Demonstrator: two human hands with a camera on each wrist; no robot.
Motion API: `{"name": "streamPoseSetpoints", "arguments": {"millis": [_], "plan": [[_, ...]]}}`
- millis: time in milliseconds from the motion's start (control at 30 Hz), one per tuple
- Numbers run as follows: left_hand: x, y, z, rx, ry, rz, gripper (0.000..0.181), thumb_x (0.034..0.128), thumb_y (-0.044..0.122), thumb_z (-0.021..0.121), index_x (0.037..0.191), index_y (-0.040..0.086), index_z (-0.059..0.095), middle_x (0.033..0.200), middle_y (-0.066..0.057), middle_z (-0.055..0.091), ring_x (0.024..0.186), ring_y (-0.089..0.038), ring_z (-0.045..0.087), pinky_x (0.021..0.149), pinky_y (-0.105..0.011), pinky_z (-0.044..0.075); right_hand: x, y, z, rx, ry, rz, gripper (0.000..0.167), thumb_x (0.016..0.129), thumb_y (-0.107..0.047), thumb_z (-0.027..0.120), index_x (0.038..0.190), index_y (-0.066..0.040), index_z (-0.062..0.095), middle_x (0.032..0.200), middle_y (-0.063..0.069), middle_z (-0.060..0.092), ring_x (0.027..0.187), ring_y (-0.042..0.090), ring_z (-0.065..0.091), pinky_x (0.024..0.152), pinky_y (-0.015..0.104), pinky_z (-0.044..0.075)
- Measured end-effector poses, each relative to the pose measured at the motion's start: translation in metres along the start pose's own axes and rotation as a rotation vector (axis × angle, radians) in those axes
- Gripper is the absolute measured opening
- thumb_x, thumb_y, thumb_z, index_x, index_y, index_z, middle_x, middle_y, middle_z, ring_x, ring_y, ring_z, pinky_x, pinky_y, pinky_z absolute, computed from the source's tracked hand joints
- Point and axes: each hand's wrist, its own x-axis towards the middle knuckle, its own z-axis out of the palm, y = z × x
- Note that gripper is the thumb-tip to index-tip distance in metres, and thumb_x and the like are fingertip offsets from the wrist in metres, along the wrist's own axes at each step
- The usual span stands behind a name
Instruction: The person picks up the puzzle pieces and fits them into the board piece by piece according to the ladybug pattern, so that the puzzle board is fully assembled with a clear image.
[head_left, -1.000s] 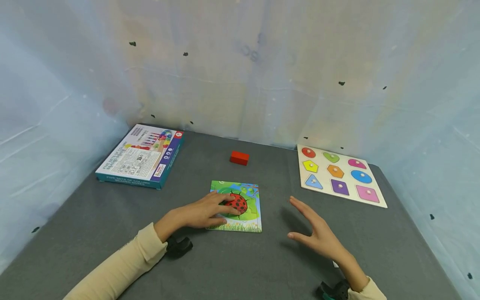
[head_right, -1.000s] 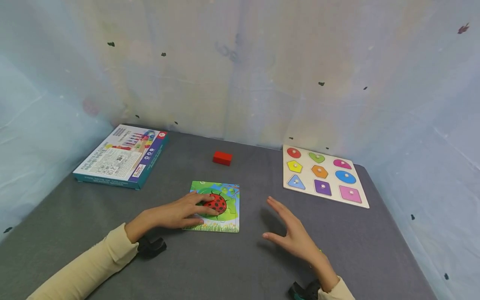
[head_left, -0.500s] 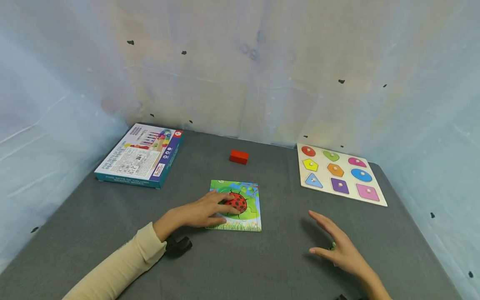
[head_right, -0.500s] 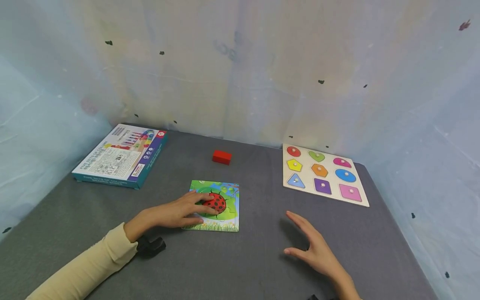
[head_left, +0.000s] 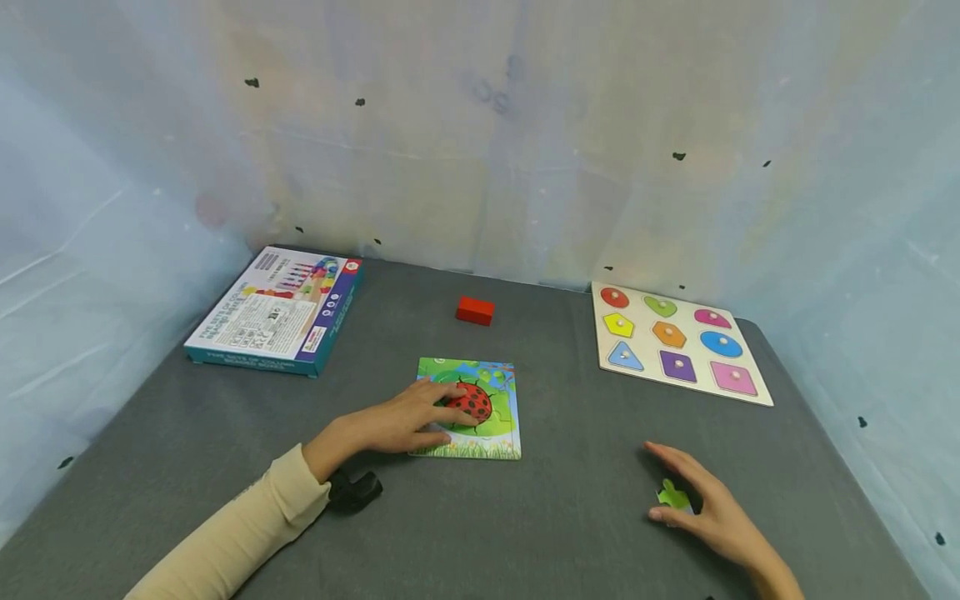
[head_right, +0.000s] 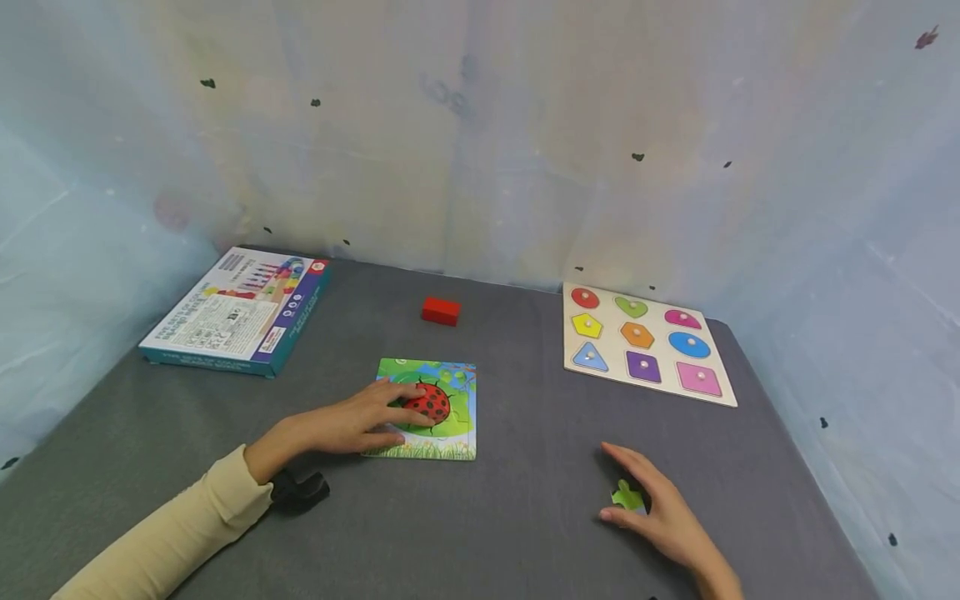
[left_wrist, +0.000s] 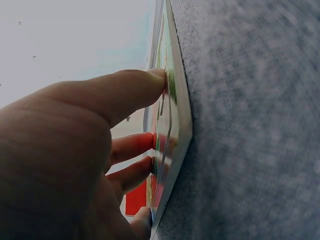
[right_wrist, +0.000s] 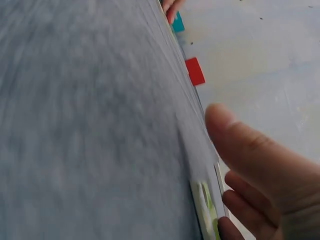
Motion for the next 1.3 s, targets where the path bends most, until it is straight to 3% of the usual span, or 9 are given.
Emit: {"name": "streamPoseSetpoints", "arguments": {"millis": [300,567,800,1300], "plan": [[-0.001,0.001,-0.001,-0.007,-0.014,-0.017,0.043,0.0937,0.026,0.057,0.136,0.028,0.048,0.145,-0.011,0.033,0.135,-0.028,0.027,0.109,-0.057,0.01,-0.012,0.004,-0.009,-0.087,-0.055,-0.033,0.074,0.073,-0.017,0.079,0.139,-0.012,0.045,0.133,0.001,0.048,0.117,-0.007,0.035,0.089,0.005,0.023],[-0.001,0.0,-0.001,-0.002,-0.004,-0.005,0.044,0.0934,0.025,0.057,0.136,0.027,0.049,0.145,-0.011,0.034,0.135,-0.029,0.028,0.108,-0.058,0.011,-0.012,0.008,-0.009,-0.062,-0.055,-0.146,0.07,0.072,-0.008,0.079,0.135,-0.005,0.048,0.135,0.006,0.049,0.12,-0.001,0.036,0.092,0.006,0.021],[-0.001,0.001,-0.001,-0.001,0.003,0.003,0.044,0.0933,0.024,0.057,0.136,0.026,0.049,0.144,-0.012,0.034,0.135,-0.029,0.028,0.108,-0.059,0.012,-0.015,0.009,-0.009,-0.137,-0.003,-0.112,0.062,0.067,-0.013,0.082,0.125,-0.011,0.059,0.122,-0.002,0.052,0.11,-0.004,0.036,0.086,0.007,0.025],[-0.001,0.0,-0.001,-0.001,0.004,0.004,0.044,0.0933,0.025,0.057,0.136,0.027,0.048,0.144,-0.011,0.034,0.135,-0.028,0.028,0.108,-0.059,0.012,-0.01,0.01,-0.004,-0.093,0.068,-0.082,0.051,0.065,-0.009,0.083,0.114,-0.013,0.066,0.107,-0.002,0.054,0.096,0.002,0.045,0.081,0.007,0.031]]}}
